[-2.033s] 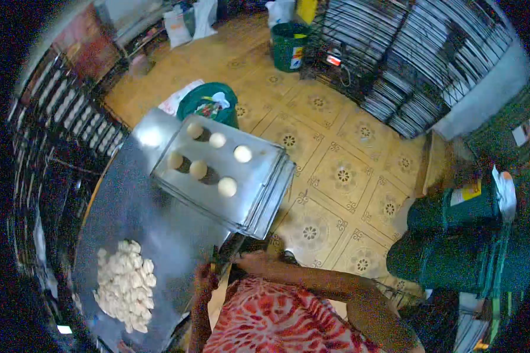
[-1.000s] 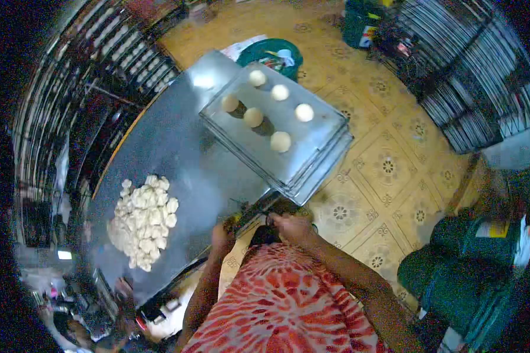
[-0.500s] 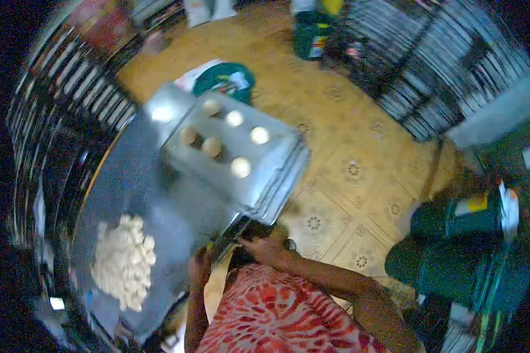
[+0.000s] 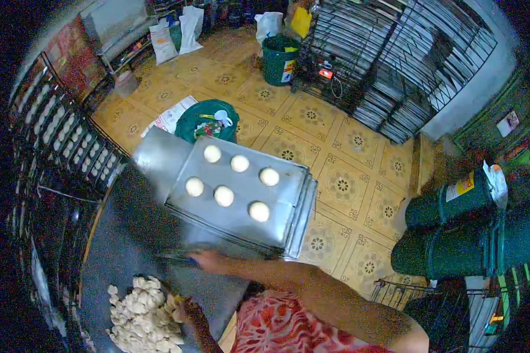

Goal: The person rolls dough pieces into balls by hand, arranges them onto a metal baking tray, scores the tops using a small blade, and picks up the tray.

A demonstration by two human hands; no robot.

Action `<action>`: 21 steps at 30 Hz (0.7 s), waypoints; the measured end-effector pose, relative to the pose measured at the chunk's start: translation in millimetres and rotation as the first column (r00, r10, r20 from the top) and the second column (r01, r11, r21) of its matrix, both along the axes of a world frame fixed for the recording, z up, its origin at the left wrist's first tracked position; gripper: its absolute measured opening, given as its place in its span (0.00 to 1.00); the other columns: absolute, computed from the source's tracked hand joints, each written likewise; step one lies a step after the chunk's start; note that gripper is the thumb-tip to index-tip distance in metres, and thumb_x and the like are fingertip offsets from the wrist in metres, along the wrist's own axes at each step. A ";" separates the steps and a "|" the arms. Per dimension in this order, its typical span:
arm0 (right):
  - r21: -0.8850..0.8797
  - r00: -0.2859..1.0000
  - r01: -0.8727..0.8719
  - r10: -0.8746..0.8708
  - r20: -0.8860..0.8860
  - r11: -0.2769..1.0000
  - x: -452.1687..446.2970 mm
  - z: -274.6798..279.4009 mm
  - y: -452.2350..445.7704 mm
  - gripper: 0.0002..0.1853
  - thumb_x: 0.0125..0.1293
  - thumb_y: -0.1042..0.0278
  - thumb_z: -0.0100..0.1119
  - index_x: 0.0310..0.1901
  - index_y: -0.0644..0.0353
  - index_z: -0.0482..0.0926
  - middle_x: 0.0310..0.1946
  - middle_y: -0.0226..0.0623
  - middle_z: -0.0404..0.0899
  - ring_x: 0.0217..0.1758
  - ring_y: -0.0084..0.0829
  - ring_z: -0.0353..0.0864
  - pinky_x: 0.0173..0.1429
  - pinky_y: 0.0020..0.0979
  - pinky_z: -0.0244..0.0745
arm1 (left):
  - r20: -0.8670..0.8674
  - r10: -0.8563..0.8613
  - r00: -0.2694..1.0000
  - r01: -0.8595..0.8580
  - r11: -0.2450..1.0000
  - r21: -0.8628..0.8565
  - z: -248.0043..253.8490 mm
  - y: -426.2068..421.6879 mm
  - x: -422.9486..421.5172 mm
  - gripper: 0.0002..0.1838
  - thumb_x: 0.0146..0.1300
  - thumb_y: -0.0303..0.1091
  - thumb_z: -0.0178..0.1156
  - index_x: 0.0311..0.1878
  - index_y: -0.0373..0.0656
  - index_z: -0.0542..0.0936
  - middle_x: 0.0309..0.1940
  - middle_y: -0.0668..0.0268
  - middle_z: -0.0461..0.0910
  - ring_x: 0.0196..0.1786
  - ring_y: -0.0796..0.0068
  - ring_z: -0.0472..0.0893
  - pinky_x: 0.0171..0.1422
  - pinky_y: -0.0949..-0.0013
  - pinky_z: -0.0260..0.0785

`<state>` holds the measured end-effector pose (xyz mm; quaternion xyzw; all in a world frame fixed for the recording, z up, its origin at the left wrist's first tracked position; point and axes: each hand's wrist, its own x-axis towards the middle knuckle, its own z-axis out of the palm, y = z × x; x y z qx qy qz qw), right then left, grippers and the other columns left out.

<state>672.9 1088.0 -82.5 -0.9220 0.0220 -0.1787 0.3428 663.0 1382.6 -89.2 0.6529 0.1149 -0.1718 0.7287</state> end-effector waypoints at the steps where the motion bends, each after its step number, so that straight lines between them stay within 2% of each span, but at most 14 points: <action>1: 0.090 0.997 -0.014 0.021 -0.079 0.996 47.6 -58.6 15.6 0.35 0.64 0.71 0.59 0.76 0.55 0.67 0.51 0.53 0.79 0.54 0.53 0.80 0.60 0.51 0.78 | 0.040 0.053 0.998 -0.054 0.998 0.029 10.2 -7.1 8.0 0.29 0.75 0.49 0.57 0.72 0.46 0.66 0.44 0.63 0.81 0.36 0.78 0.73 0.40 0.72 0.68; 3: 0.127 0.953 -0.088 0.121 -0.277 0.988 109.9 -63.7 23.3 0.31 0.62 0.71 0.61 0.70 0.58 0.72 0.50 0.52 0.79 0.53 0.52 0.80 0.61 0.52 0.76 | -0.150 0.009 0.989 -0.031 0.989 -0.147 29.3 -5.7 26.9 0.29 0.75 0.50 0.57 0.72 0.45 0.68 0.48 0.61 0.81 0.40 0.74 0.74 0.45 0.67 0.70; 5: 0.081 0.896 -0.161 0.180 -0.405 0.984 150.5 24.3 9.4 0.28 0.62 0.71 0.61 0.66 0.60 0.75 0.51 0.52 0.80 0.54 0.52 0.79 0.62 0.52 0.75 | -0.152 0.024 0.988 -0.041 0.993 -0.112 59.1 -25.4 43.5 0.29 0.75 0.50 0.57 0.72 0.45 0.69 0.53 0.59 0.79 0.43 0.71 0.76 0.47 0.65 0.71; 7: -0.060 0.852 -0.099 0.054 -0.520 0.993 169.3 71.3 5.9 0.22 0.61 0.68 0.63 0.58 0.59 0.79 0.49 0.50 0.80 0.55 0.50 0.79 0.60 0.49 0.76 | -0.153 0.038 0.988 -0.050 0.996 -0.077 53.6 -32.8 53.3 0.29 0.76 0.51 0.57 0.73 0.44 0.70 0.58 0.57 0.78 0.47 0.68 0.77 0.48 0.63 0.73; 8: -0.109 0.927 -0.014 -0.028 -0.375 0.994 163.9 80.7 8.3 0.18 0.64 0.64 0.61 0.53 0.62 0.79 0.45 0.51 0.83 0.53 0.52 0.82 0.54 0.48 0.78 | -0.113 0.062 0.992 -0.057 0.997 0.051 35.6 -30.0 58.5 0.29 0.75 0.49 0.58 0.73 0.44 0.70 0.62 0.56 0.76 0.51 0.64 0.77 0.51 0.62 0.74; 9: -0.111 0.925 -0.013 -0.030 -0.379 0.994 155.8 75.8 10.2 0.18 0.64 0.64 0.61 0.53 0.62 0.79 0.45 0.51 0.83 0.53 0.52 0.82 0.54 0.48 0.78 | -0.091 0.071 0.993 -0.060 0.992 0.110 32.9 -34.1 59.6 0.30 0.75 0.48 0.58 0.73 0.44 0.70 0.63 0.55 0.75 0.53 0.63 0.78 0.53 0.61 0.74; 10: 0.142 0.933 -0.067 0.112 -0.342 0.988 142.1 78.0 12.5 0.18 0.68 0.62 0.59 0.54 0.64 0.78 0.42 0.53 0.84 0.51 0.54 0.83 0.53 0.50 0.78 | -0.071 0.079 0.994 -0.066 0.983 0.169 37.9 -42.9 61.1 0.30 0.75 0.47 0.58 0.74 0.44 0.69 0.65 0.55 0.74 0.55 0.61 0.78 0.54 0.60 0.75; 11: 0.294 0.900 -0.112 0.222 -0.374 0.949 125.8 79.6 8.9 0.18 0.72 0.59 0.56 0.53 0.65 0.78 0.41 0.54 0.84 0.50 0.55 0.84 0.53 0.50 0.78 | 0.054 -0.092 0.994 0.075 0.960 0.269 43.8 -51.9 58.1 0.30 0.74 0.45 0.60 0.74 0.44 0.69 0.67 0.55 0.72 0.58 0.60 0.78 0.57 0.59 0.75; 13: 0.496 0.754 -0.128 0.409 -0.514 0.859 77.5 123.3 -10.6 0.21 0.79 0.52 0.49 0.53 0.65 0.77 0.38 0.57 0.85 0.46 0.57 0.86 0.53 0.51 0.78 | 0.158 -0.267 0.951 0.193 0.907 0.374 53.6 -89.9 53.0 0.30 0.73 0.43 0.61 0.74 0.44 0.69 0.69 0.54 0.71 0.61 0.59 0.77 0.59 0.59 0.75; 16: 0.628 0.878 0.043 0.271 -0.395 0.777 14.2 120.7 -22.6 0.27 0.82 0.44 0.44 0.48 0.65 0.79 0.43 0.53 0.82 0.46 0.53 0.83 0.54 0.51 0.77 | 0.064 -0.349 0.935 0.355 0.928 -0.113 70.9 -148.0 39.0 0.25 0.74 0.39 0.61 0.70 0.41 0.73 0.65 0.56 0.76 0.63 0.60 0.79 0.62 0.61 0.73; 17: 0.570 0.888 0.115 0.174 -0.426 0.814 -1.7 116.6 -28.9 0.26 0.81 0.45 0.46 0.48 0.65 0.79 0.44 0.52 0.83 0.45 0.51 0.83 0.54 0.50 0.77 | 0.082 -0.403 0.912 0.411 0.899 -0.150 91.2 -171.4 31.7 0.23 0.75 0.40 0.61 0.68 0.39 0.75 0.62 0.57 0.79 0.62 0.62 0.79 0.62 0.63 0.73; 19: 0.615 0.944 0.087 0.131 -0.301 0.784 -26.3 57.7 -48.7 0.21 0.80 0.50 0.49 0.51 0.63 0.80 0.45 0.48 0.84 0.45 0.50 0.83 0.54 0.48 0.78 | 0.118 -0.481 0.869 0.487 0.872 -0.035 83.3 -197.0 17.8 0.20 0.76 0.42 0.61 0.62 0.36 0.78 0.53 0.59 0.83 0.58 0.66 0.82 0.61 0.66 0.73; 20: 0.692 0.984 0.057 0.077 -0.161 0.720 -40.6 62.5 -63.0 0.19 0.80 0.53 0.51 0.53 0.62 0.80 0.45 0.47 0.84 0.45 0.48 0.84 0.54 0.47 0.78 | 0.084 -0.559 0.825 0.545 0.826 0.144 104.7 -214.6 14.2 0.20 0.76 0.42 0.61 0.61 0.36 0.79 0.50 0.59 0.84 0.53 0.68 0.82 0.59 0.67 0.74; 21: 0.597 0.985 0.096 0.009 -0.171 0.796 -57.5 84.7 -92.8 0.17 0.80 0.56 0.52 0.55 0.61 0.81 0.45 0.46 0.84 0.45 0.45 0.84 0.54 0.44 0.79 | 0.021 -0.627 0.778 0.592 0.745 0.307 124.6 -233.8 7.7 0.20 0.76 0.42 0.62 0.59 0.36 0.79 0.47 0.60 0.84 0.49 0.69 0.82 0.56 0.67 0.74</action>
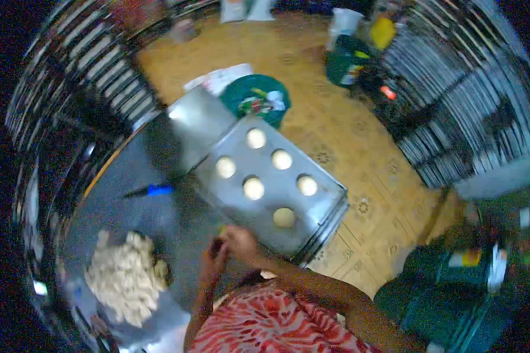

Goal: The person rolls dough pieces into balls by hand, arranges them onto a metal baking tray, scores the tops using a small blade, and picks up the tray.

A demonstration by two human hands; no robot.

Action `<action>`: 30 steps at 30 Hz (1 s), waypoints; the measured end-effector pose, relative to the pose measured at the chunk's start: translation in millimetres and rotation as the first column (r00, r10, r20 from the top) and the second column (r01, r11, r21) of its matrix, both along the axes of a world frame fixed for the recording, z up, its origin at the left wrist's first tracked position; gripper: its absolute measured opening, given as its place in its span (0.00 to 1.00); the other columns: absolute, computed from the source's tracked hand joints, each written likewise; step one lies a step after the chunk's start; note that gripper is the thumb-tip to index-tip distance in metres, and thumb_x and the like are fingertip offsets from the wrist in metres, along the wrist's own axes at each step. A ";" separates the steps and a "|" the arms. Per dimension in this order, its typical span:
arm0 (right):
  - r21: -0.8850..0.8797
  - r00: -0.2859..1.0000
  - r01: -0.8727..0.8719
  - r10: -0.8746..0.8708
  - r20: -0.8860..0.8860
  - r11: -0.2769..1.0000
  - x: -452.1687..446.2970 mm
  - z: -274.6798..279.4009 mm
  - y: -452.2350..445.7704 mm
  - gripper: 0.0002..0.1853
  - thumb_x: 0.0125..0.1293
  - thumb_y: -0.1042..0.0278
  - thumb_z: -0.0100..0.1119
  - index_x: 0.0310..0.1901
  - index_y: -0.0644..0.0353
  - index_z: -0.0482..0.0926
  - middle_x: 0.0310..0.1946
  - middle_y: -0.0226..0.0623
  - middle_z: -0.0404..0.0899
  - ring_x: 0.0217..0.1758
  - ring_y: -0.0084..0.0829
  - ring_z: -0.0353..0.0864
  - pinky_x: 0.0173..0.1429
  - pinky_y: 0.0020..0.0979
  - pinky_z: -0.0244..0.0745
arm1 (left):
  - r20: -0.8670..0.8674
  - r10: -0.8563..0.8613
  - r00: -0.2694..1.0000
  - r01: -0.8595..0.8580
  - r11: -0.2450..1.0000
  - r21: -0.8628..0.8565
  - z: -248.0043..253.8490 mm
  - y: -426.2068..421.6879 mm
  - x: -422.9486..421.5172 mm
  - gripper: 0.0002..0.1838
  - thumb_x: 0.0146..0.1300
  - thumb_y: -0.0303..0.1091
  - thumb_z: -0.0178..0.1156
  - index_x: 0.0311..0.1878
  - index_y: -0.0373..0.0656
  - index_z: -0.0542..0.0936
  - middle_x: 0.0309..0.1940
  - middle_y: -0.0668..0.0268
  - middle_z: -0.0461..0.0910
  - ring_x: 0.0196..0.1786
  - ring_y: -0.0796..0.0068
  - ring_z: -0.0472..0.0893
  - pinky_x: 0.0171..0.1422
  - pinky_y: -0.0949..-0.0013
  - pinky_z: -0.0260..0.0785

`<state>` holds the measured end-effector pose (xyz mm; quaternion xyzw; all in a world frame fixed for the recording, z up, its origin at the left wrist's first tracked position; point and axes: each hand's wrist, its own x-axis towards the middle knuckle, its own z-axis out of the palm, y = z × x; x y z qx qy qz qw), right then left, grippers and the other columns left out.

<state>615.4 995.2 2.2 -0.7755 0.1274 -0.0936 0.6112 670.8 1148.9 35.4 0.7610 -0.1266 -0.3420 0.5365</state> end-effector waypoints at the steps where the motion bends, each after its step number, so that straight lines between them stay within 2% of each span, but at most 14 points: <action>1: -0.123 0.999 0.051 -0.052 -0.007 0.991 -16.5 25.3 -30.5 0.16 0.80 0.59 0.52 0.58 0.60 0.81 0.46 0.45 0.84 0.45 0.42 0.84 0.54 0.41 0.79 | 0.005 0.067 0.998 -0.068 0.997 0.022 6.0 -13.6 -7.5 0.20 0.76 0.42 0.62 0.59 0.36 0.79 0.47 0.60 0.84 0.49 0.69 0.82 0.56 0.67 0.74; 3: 0.023 0.998 0.059 -0.058 -0.040 0.998 -36.3 65.3 -84.5 0.16 0.82 0.61 0.53 0.59 0.65 0.79 0.46 0.42 0.85 0.48 0.34 0.84 0.55 0.36 0.79 | 0.122 0.165 0.979 -0.164 0.986 -0.016 13.4 -28.7 -23.6 0.16 0.78 0.39 0.61 0.58 0.36 0.78 0.41 0.63 0.85 0.44 0.74 0.83 0.50 0.69 0.77; 5: -0.222 0.958 0.055 -0.114 -0.262 0.974 -45.6 83.2 -123.5 0.14 0.82 0.65 0.51 0.60 0.63 0.77 0.33 0.43 0.83 0.36 0.32 0.83 0.43 0.36 0.79 | 0.159 0.224 0.961 -0.224 0.974 -0.021 1.5 -28.9 -30.2 0.16 0.77 0.38 0.62 0.59 0.36 0.78 0.41 0.61 0.86 0.43 0.74 0.83 0.50 0.68 0.77; 8: -0.178 0.985 0.023 -0.053 -0.165 0.984 -32.8 105.0 -149.7 0.14 0.82 0.66 0.51 0.63 0.61 0.74 0.31 0.41 0.83 0.29 0.32 0.81 0.36 0.36 0.78 | 0.238 0.235 0.942 -0.236 0.971 -0.025 5.8 -50.9 -6.7 0.19 0.75 0.36 0.63 0.62 0.36 0.77 0.43 0.57 0.86 0.41 0.70 0.84 0.50 0.65 0.78; 10: -0.198 0.985 -0.020 -0.015 -0.175 0.980 -10.2 97.8 -154.8 0.16 0.80 0.66 0.53 0.64 0.60 0.71 0.31 0.44 0.83 0.25 0.37 0.81 0.32 0.40 0.77 | 0.326 0.197 0.924 -0.218 0.976 0.029 16.7 -68.2 28.1 0.25 0.72 0.34 0.65 0.68 0.37 0.74 0.49 0.54 0.86 0.44 0.64 0.85 0.55 0.62 0.79; 11: -0.313 0.992 -0.017 -0.023 -0.123 0.950 4.3 88.1 -156.0 0.19 0.78 0.67 0.55 0.67 0.59 0.71 0.29 0.47 0.82 0.26 0.40 0.83 0.33 0.41 0.77 | 0.368 0.185 0.911 -0.217 0.975 0.045 21.5 -81.4 48.7 0.28 0.71 0.33 0.66 0.71 0.37 0.73 0.53 0.52 0.86 0.47 0.62 0.86 0.57 0.61 0.79; 12: -0.422 0.997 -0.006 -0.030 -0.076 0.907 16.4 80.8 -154.3 0.22 0.77 0.67 0.57 0.69 0.58 0.70 0.27 0.51 0.81 0.26 0.44 0.84 0.33 0.42 0.77 | 0.459 0.199 0.866 -0.233 0.972 0.017 20.3 -94.3 67.8 0.30 0.69 0.34 0.68 0.71 0.39 0.73 0.53 0.51 0.84 0.49 0.57 0.84 0.58 0.60 0.78; 14: -0.415 0.990 0.000 -0.059 -0.129 0.910 46.9 91.4 -146.4 0.25 0.75 0.68 0.57 0.72 0.56 0.69 0.28 0.54 0.80 0.27 0.49 0.84 0.34 0.44 0.77 | 0.524 0.215 0.824 -0.238 0.971 -0.024 15.8 -123.6 113.3 0.32 0.67 0.35 0.69 0.72 0.40 0.72 0.54 0.51 0.82 0.51 0.52 0.83 0.58 0.58 0.76; 16: -0.417 0.978 -0.008 -0.080 -0.192 0.909 73.5 93.9 -141.1 0.29 0.73 0.68 0.58 0.75 0.55 0.68 0.28 0.57 0.80 0.29 0.54 0.84 0.36 0.47 0.78 | 0.827 0.143 0.544 -0.136 0.987 -0.081 4.7 -143.8 151.0 0.33 0.63 0.33 0.71 0.71 0.38 0.72 0.60 0.48 0.78 0.60 0.47 0.79 0.66 0.53 0.72; 17: -0.508 0.975 -0.044 -0.074 -0.210 0.860 84.0 91.1 -139.0 0.31 0.74 0.68 0.58 0.77 0.52 0.66 0.28 0.58 0.80 0.29 0.56 0.84 0.37 0.48 0.78 | 0.811 0.150 0.566 -0.139 0.987 -0.086 -3.3 -146.0 162.9 0.33 0.63 0.33 0.71 0.71 0.38 0.72 0.60 0.48 0.78 0.60 0.47 0.79 0.66 0.53 0.72; 19: -0.594 0.967 -0.093 -0.070 -0.245 0.799 99.1 79.9 -134.5 0.33 0.74 0.68 0.57 0.79 0.49 0.65 0.29 0.58 0.80 0.30 0.58 0.83 0.38 0.50 0.79 | 0.630 -0.081 0.772 0.112 0.994 -0.010 -19.2 -146.5 181.5 0.38 0.58 0.32 0.74 0.72 0.40 0.71 0.67 0.48 0.75 0.68 0.41 0.75 0.74 0.50 0.67; 23: -0.615 0.959 -0.093 -0.096 -0.267 0.783 107.3 70.8 -128.1 0.32 0.74 0.67 0.57 0.79 0.44 0.66 0.32 0.57 0.83 0.33 0.59 0.83 0.40 0.54 0.79 | 0.634 0.006 0.773 0.089 0.989 -0.117 -30.6 -145.7 182.1 0.34 0.57 0.31 0.74 0.68 0.41 0.74 0.66 0.49 0.74 0.68 0.41 0.74 0.74 0.51 0.68; 25: -0.621 0.957 -0.107 -0.090 -0.278 0.776 111.9 75.3 -126.0 0.32 0.74 0.67 0.58 0.79 0.43 0.66 0.33 0.57 0.83 0.33 0.59 0.84 0.40 0.55 0.78 | 0.540 -0.009 0.841 0.103 0.984 -0.144 -30.7 -145.5 185.3 0.33 0.58 0.30 0.74 0.66 0.41 0.74 0.64 0.49 0.75 0.68 0.42 0.74 0.73 0.52 0.69; 30: -0.656 0.902 -0.187 -0.136 -0.410 0.731 126.3 82.0 -118.8 0.31 0.76 0.63 0.57 0.79 0.43 0.66 0.34 0.58 0.83 0.36 0.59 0.84 0.40 0.55 0.77 | 0.562 -0.006 0.827 0.076 0.992 -0.101 -32.4 -146.0 183.4 0.33 0.58 0.29 0.74 0.67 0.41 0.73 0.65 0.51 0.75 0.68 0.43 0.74 0.73 0.52 0.69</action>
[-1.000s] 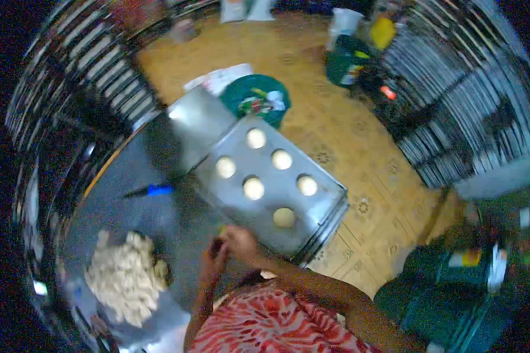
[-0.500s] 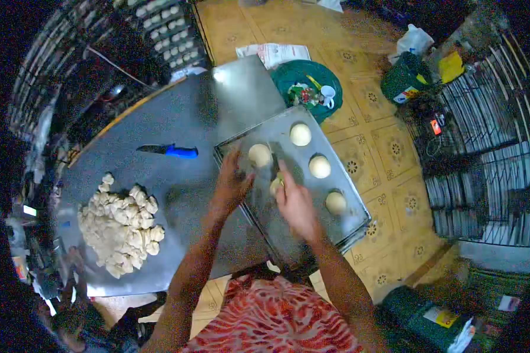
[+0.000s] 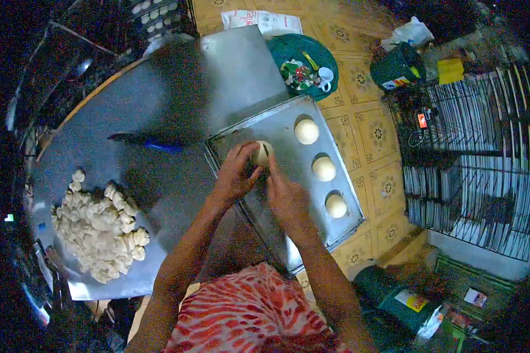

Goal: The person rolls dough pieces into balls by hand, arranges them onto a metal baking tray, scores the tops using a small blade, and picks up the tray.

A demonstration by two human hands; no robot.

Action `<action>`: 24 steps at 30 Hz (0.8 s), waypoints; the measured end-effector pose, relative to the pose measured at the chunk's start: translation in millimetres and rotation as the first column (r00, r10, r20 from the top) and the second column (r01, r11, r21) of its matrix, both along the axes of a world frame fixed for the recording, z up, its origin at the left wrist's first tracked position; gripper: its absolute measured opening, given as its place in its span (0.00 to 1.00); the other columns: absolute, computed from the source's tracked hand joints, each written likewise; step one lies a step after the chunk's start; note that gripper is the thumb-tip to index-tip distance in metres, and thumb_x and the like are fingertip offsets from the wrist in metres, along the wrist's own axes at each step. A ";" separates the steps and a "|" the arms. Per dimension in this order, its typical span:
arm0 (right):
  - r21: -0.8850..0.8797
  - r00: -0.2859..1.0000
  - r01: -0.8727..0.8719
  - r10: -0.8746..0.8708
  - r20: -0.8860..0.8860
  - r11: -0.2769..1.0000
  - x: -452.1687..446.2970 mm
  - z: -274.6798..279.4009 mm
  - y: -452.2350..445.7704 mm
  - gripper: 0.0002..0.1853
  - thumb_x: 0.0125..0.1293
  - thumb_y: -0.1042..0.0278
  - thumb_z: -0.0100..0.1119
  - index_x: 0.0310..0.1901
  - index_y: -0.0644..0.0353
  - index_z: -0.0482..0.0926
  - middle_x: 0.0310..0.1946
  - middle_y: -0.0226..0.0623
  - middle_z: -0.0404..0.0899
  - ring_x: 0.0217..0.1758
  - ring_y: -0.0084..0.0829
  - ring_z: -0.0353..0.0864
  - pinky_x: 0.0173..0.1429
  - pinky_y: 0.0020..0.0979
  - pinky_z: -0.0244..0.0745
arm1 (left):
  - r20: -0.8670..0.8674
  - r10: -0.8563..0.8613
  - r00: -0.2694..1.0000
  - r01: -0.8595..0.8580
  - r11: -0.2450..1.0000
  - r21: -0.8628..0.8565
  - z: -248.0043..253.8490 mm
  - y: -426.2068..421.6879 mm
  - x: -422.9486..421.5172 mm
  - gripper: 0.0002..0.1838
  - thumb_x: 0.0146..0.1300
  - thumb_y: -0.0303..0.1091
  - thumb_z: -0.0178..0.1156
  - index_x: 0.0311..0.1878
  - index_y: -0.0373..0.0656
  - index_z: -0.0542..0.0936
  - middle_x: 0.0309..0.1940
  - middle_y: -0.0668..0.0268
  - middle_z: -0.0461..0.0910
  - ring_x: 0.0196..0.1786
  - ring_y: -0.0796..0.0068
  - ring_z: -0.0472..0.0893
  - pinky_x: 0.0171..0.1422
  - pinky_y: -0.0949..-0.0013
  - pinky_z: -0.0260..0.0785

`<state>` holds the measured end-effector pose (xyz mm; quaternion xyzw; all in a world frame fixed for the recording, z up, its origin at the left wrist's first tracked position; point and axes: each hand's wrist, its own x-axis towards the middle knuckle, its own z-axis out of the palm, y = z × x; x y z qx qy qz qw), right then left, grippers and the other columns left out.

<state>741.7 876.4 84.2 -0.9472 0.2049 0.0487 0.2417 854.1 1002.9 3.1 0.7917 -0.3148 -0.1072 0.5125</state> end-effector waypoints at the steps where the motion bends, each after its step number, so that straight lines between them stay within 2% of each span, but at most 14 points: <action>1: 0.000 1.000 -0.003 0.003 -0.009 1.000 8.8 2.2 0.0 0.31 0.76 0.63 0.57 0.79 0.43 0.66 0.34 0.58 0.83 0.36 0.59 0.84 0.40 0.55 0.77 | 0.018 0.010 1.000 -0.010 1.000 0.000 -1.1 -0.2 -1.4 0.34 0.58 0.28 0.74 0.68 0.40 0.73 0.65 0.51 0.75 0.68 0.43 0.74 0.73 0.52 0.69; 3: 0.036 0.997 0.005 -0.002 -0.083 0.999 28.3 6.0 -1.8 0.30 0.76 0.63 0.56 0.78 0.43 0.66 0.36 0.59 0.84 0.38 0.60 0.84 0.42 0.54 0.78 | 0.023 0.005 1.000 -0.005 1.000 -0.017 -2.9 0.1 0.7 0.33 0.58 0.28 0.72 0.67 0.40 0.73 0.65 0.51 0.75 0.66 0.43 0.74 0.72 0.51 0.69; 7: 0.064 0.998 -0.027 0.031 -0.058 0.998 -1.8 21.4 -4.8 0.30 0.76 0.63 0.55 0.78 0.43 0.66 0.37 0.59 0.84 0.38 0.60 0.85 0.42 0.54 0.78 | 0.106 -0.059 0.993 0.060 0.998 -0.005 -5.2 3.0 7.8 0.32 0.56 0.29 0.73 0.64 0.40 0.74 0.61 0.49 0.75 0.62 0.43 0.75 0.69 0.51 0.71; 8: 0.030 0.982 -0.088 0.092 -0.163 0.996 -22.0 30.5 -7.0 0.30 0.76 0.64 0.56 0.78 0.44 0.66 0.38 0.59 0.84 0.38 0.60 0.85 0.42 0.53 0.79 | 0.105 -0.058 0.993 0.059 0.998 -0.007 -4.3 2.5 7.6 0.32 0.56 0.29 0.73 0.64 0.40 0.74 0.61 0.49 0.75 0.62 0.43 0.75 0.69 0.51 0.71; 9: 0.004 0.952 -0.156 0.151 -0.265 0.988 -34.8 35.0 -8.3 0.30 0.76 0.65 0.56 0.78 0.45 0.66 0.38 0.60 0.84 0.38 0.60 0.85 0.42 0.52 0.79 | 0.005 -0.032 0.999 0.032 0.998 0.048 -1.2 2.9 7.3 0.32 0.55 0.29 0.74 0.63 0.40 0.74 0.59 0.48 0.75 0.61 0.43 0.76 0.68 0.52 0.72; 10: 0.009 0.951 -0.159 0.156 -0.265 0.987 -41.3 34.9 -7.9 0.30 0.76 0.65 0.56 0.78 0.45 0.66 0.38 0.60 0.84 0.38 0.60 0.85 0.42 0.52 0.79 | -0.096 -0.003 0.995 0.013 0.994 0.107 -0.3 3.4 6.1 0.32 0.55 0.30 0.76 0.62 0.40 0.74 0.57 0.48 0.75 0.59 0.44 0.77 0.66 0.52 0.73; 11: 0.014 0.974 -0.125 0.125 -0.187 0.992 -48.4 34.5 -6.7 0.31 0.76 0.66 0.56 0.79 0.46 0.66 0.38 0.60 0.84 0.37 0.60 0.85 0.41 0.52 0.79 | -0.099 -0.006 0.995 0.018 0.993 0.113 -0.2 2.9 4.3 0.32 0.55 0.30 0.76 0.62 0.40 0.74 0.57 0.48 0.75 0.59 0.44 0.77 0.66 0.52 0.73; 12: 0.020 0.990 -0.091 0.093 -0.103 0.996 -48.2 36.5 -5.7 0.31 0.75 0.67 0.57 0.79 0.47 0.65 0.38 0.60 0.84 0.37 0.59 0.84 0.40 0.51 0.78 | -0.185 0.027 0.982 0.001 0.988 0.153 1.3 0.7 4.4 0.33 0.55 0.30 0.76 0.63 0.40 0.74 0.57 0.48 0.75 0.59 0.43 0.77 0.65 0.52 0.74; 13: 0.022 0.991 -0.087 0.089 -0.102 0.996 -43.9 37.3 -5.2 0.31 0.75 0.67 0.57 0.79 0.47 0.65 0.38 0.60 0.84 0.37 0.59 0.84 0.40 0.51 0.78 | -0.268 0.064 0.961 -0.011 0.981 0.193 2.8 -1.7 4.6 0.34 0.54 0.31 0.77 0.64 0.40 0.74 0.57 0.48 0.75 0.59 0.43 0.78 0.65 0.52 0.75; 16: 0.088 0.998 -0.049 0.051 -0.026 0.995 -22.0 32.2 -3.8 0.32 0.76 0.69 0.57 0.80 0.48 0.64 0.36 0.59 0.83 0.35 0.58 0.84 0.39 0.50 0.77 | -0.167 0.048 0.985 -0.040 0.998 0.050 19.7 2.0 3.0 0.39 0.54 0.31 0.79 0.68 0.41 0.72 0.62 0.51 0.73 0.66 0.46 0.77 0.69 0.56 0.75; 17: 0.085 0.999 -0.039 0.040 -0.010 0.996 -17.6 25.8 -5.6 0.32 0.76 0.69 0.56 0.80 0.48 0.64 0.35 0.58 0.82 0.35 0.57 0.83 0.39 0.50 0.76 | -0.170 0.043 0.984 -0.034 0.998 0.053 15.5 2.8 3.3 0.39 0.54 0.31 0.79 0.68 0.41 0.72 0.62 0.51 0.73 0.66 0.46 0.77 0.69 0.56 0.75; 19: 0.082 0.999 -0.034 0.034 0.008 0.996 -9.5 23.0 -4.7 0.32 0.76 0.69 0.55 0.80 0.48 0.64 0.34 0.58 0.81 0.34 0.57 0.83 0.38 0.50 0.75 | -0.017 -0.107 0.994 0.107 0.994 0.033 7.6 6.2 10.5 0.39 0.56 0.29 0.77 0.71 0.42 0.71 0.64 0.51 0.72 0.66 0.45 0.77 0.72 0.57 0.74; 23: 0.109 0.999 0.036 -0.032 -0.038 0.993 3.6 25.9 0.4 0.31 0.76 0.68 0.55 0.79 0.49 0.65 0.33 0.59 0.81 0.36 0.57 0.83 0.41 0.50 0.76 | -0.018 -0.161 0.987 0.162 0.987 0.025 4.4 8.5 23.4 0.37 0.57 0.27 0.74 0.71 0.42 0.71 0.63 0.51 0.73 0.65 0.46 0.78 0.72 0.56 0.74; 24: 0.125 0.998 0.053 -0.048 -0.050 0.991 4.6 25.4 0.9 0.31 0.76 0.68 0.55 0.79 0.49 0.65 0.34 0.60 0.81 0.37 0.57 0.84 0.42 0.50 0.76 | -0.131 -0.185 0.974 0.190 0.981 0.032 8.0 8.6 27.1 0.37 0.58 0.28 0.74 0.71 0.41 0.71 0.62 0.51 0.73 0.64 0.46 0.78 0.71 0.56 0.74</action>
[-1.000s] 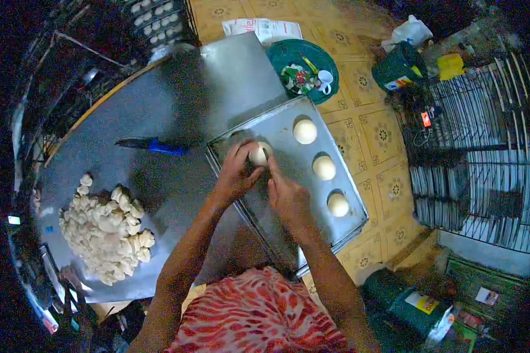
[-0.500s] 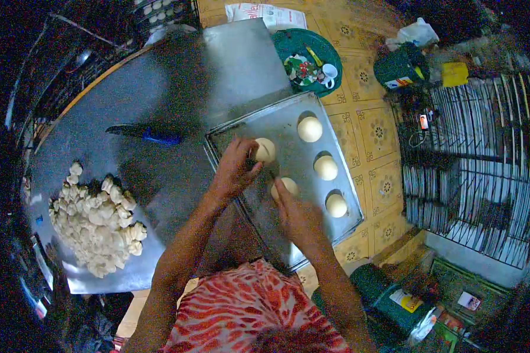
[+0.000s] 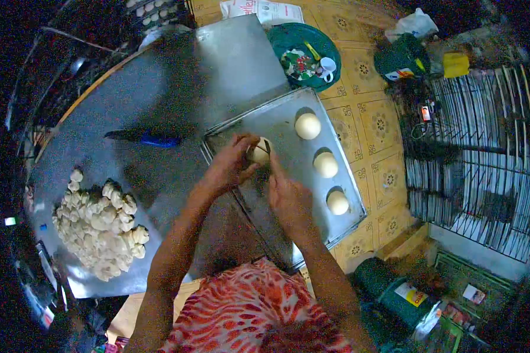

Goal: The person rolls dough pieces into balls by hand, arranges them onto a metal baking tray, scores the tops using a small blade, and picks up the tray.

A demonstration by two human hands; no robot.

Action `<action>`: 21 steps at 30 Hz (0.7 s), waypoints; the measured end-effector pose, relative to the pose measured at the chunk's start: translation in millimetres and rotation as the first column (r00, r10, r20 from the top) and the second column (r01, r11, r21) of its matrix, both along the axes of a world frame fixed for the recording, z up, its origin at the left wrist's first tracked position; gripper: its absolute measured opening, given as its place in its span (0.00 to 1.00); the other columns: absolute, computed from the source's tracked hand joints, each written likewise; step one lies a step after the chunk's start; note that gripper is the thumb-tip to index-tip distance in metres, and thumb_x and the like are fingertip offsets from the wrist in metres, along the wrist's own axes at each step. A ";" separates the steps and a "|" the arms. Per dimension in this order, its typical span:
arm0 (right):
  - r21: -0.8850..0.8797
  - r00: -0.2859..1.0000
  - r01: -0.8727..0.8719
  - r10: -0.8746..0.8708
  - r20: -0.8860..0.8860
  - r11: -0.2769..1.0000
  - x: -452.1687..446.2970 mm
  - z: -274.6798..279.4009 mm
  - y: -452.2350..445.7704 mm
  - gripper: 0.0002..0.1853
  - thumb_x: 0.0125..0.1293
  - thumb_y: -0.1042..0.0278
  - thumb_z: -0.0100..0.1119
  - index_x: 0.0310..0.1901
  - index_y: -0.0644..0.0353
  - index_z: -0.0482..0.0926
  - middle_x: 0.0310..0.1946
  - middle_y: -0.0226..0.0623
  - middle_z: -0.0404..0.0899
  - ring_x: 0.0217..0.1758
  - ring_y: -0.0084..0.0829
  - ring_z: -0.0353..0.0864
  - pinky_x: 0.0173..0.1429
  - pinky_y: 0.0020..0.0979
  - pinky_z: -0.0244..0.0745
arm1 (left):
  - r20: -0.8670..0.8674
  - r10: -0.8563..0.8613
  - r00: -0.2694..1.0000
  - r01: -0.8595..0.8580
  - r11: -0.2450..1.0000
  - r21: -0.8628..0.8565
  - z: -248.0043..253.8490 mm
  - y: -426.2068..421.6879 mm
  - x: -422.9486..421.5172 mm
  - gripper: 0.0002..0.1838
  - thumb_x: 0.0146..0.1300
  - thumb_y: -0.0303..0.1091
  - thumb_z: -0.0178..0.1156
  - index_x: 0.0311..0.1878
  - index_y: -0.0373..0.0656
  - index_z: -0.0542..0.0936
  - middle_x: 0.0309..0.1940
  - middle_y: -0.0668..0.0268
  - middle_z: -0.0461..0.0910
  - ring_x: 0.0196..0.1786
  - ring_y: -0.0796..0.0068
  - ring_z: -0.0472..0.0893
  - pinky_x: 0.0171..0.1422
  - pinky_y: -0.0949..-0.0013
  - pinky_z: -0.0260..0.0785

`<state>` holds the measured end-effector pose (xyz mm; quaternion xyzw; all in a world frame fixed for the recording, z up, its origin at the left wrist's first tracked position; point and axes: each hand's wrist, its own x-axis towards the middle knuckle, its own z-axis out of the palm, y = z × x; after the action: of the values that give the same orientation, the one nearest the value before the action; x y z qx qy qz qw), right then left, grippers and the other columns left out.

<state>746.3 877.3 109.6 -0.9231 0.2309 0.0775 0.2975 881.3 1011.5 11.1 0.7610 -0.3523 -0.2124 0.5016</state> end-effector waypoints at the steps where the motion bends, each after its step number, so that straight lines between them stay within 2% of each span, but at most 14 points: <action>1: -0.003 1.000 0.002 -0.002 -0.004 1.000 0.5 -4.2 -0.2 0.31 0.76 0.68 0.55 0.79 0.49 0.65 0.34 0.60 0.81 0.37 0.57 0.84 0.42 0.50 0.76 | -0.110 -0.021 0.994 0.024 0.999 0.026 3.2 -0.1 2.3 0.36 0.58 0.28 0.73 0.70 0.41 0.71 0.62 0.51 0.73 0.64 0.46 0.78 0.70 0.55 0.75; 3: -0.050 0.994 -0.033 0.038 0.100 0.998 1.7 -13.8 1.1 0.30 0.76 0.67 0.55 0.79 0.50 0.66 0.37 0.62 0.82 0.40 0.58 0.84 0.44 0.51 0.77 | -0.067 -0.004 0.998 0.008 0.999 0.054 7.0 0.4 1.4 0.35 0.59 0.30 0.74 0.69 0.41 0.72 0.62 0.51 0.74 0.63 0.46 0.79 0.68 0.55 0.75; 4: -0.049 0.995 -0.031 0.036 0.098 0.998 2.5 -13.3 2.5 0.30 0.76 0.67 0.55 0.79 0.50 0.66 0.37 0.62 0.82 0.40 0.58 0.84 0.44 0.51 0.77 | -0.018 0.014 1.000 -0.013 0.997 0.081 7.9 0.8 0.7 0.34 0.59 0.32 0.74 0.68 0.40 0.73 0.63 0.51 0.74 0.62 0.46 0.80 0.66 0.55 0.76; 6: -0.084 0.999 -0.034 0.035 0.008 0.996 7.8 -10.9 4.1 0.29 0.77 0.67 0.55 0.77 0.50 0.68 0.39 0.60 0.83 0.40 0.59 0.84 0.43 0.53 0.78 | -0.008 0.029 1.000 -0.029 0.998 0.055 1.4 -0.9 -0.6 0.33 0.59 0.32 0.74 0.68 0.40 0.73 0.62 0.51 0.74 0.61 0.45 0.80 0.65 0.54 0.76; 10: -0.113 0.998 -0.065 0.063 -0.023 0.992 29.7 -20.7 -5.2 0.27 0.76 0.66 0.55 0.76 0.49 0.70 0.39 0.57 0.84 0.39 0.60 0.84 0.41 0.54 0.78 | 0.033 0.062 0.998 -0.063 0.998 0.012 0.6 -0.6 -4.1 0.31 0.59 0.31 0.74 0.65 0.39 0.74 0.58 0.50 0.75 0.58 0.43 0.80 0.62 0.52 0.76; 13: -0.124 0.991 -0.113 0.104 -0.080 0.986 2.6 -6.5 -5.7 0.27 0.75 0.65 0.57 0.75 0.48 0.71 0.39 0.54 0.85 0.38 0.60 0.85 0.41 0.54 0.79 | 0.015 0.058 0.998 -0.059 0.998 0.036 -4.6 -3.7 -4.9 0.29 0.59 0.32 0.75 0.62 0.38 0.74 0.55 0.50 0.75 0.54 0.42 0.80 0.57 0.50 0.76; 14: -0.119 0.979 -0.157 0.138 -0.149 0.980 -25.8 2.9 -5.2 0.27 0.75 0.65 0.58 0.75 0.48 0.71 0.39 0.55 0.85 0.39 0.59 0.85 0.42 0.54 0.79 | 0.019 0.066 0.998 -0.067 0.997 0.030 -7.9 -4.9 -5.2 0.29 0.59 0.32 0.75 0.62 0.38 0.74 0.55 0.50 0.75 0.54 0.42 0.80 0.57 0.50 0.76; 16: -0.103 0.960 -0.202 0.176 -0.219 0.974 -49.2 12.8 -4.5 0.28 0.74 0.66 0.58 0.75 0.47 0.71 0.39 0.56 0.85 0.40 0.59 0.86 0.42 0.53 0.80 | 0.016 0.140 0.990 -0.141 0.983 0.114 -12.1 -2.4 -13.5 0.35 0.55 0.32 0.78 0.65 0.40 0.73 0.55 0.50 0.76 0.57 0.43 0.80 0.61 0.54 0.77; 17: -0.100 0.978 -0.147 0.130 -0.161 0.984 -56.0 18.6 -2.3 0.29 0.74 0.67 0.59 0.76 0.46 0.70 0.40 0.57 0.85 0.41 0.58 0.86 0.43 0.53 0.80 | 0.014 0.130 0.991 -0.131 0.984 0.118 -12.0 -2.1 -17.9 0.35 0.55 0.32 0.78 0.65 0.40 0.73 0.55 0.50 0.76 0.57 0.43 0.80 0.61 0.54 0.77; 19: -0.101 0.992 -0.089 0.079 -0.095 0.991 -57.8 20.3 -2.0 0.30 0.74 0.67 0.59 0.77 0.45 0.69 0.40 0.57 0.85 0.42 0.58 0.86 0.43 0.52 0.80 | -0.120 0.242 0.963 -0.198 0.935 0.295 -4.9 -5.7 -21.6 0.37 0.54 0.32 0.80 0.65 0.38 0.72 0.55 0.49 0.76 0.56 0.42 0.80 0.60 0.55 0.77; 20: -0.075 0.996 -0.087 0.087 -0.012 0.993 -50.1 15.5 -2.0 0.30 0.74 0.67 0.59 0.77 0.47 0.69 0.41 0.59 0.84 0.43 0.58 0.86 0.44 0.52 0.80 | -0.115 0.243 0.963 -0.201 0.935 0.292 -3.0 -5.6 -24.0 0.37 0.54 0.32 0.80 0.65 0.38 0.72 0.55 0.49 0.76 0.56 0.42 0.80 0.60 0.55 0.77; 21: -0.046 0.993 -0.089 0.092 0.074 0.995 -39.4 10.8 -1.4 0.30 0.74 0.67 0.58 0.77 0.48 0.68 0.41 0.60 0.84 0.44 0.58 0.86 0.44 0.52 0.79 | -0.097 0.263 0.960 -0.248 0.958 0.145 -2.3 -3.9 -25.6 0.34 0.56 0.35 0.80 0.62 0.38 0.73 0.51 0.49 0.77 0.51 0.43 0.80 0.56 0.53 0.76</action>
<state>707.0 875.9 120.4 -0.9411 0.1788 0.0510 0.2826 855.6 1007.5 8.8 0.8181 -0.2065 -0.2120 0.4931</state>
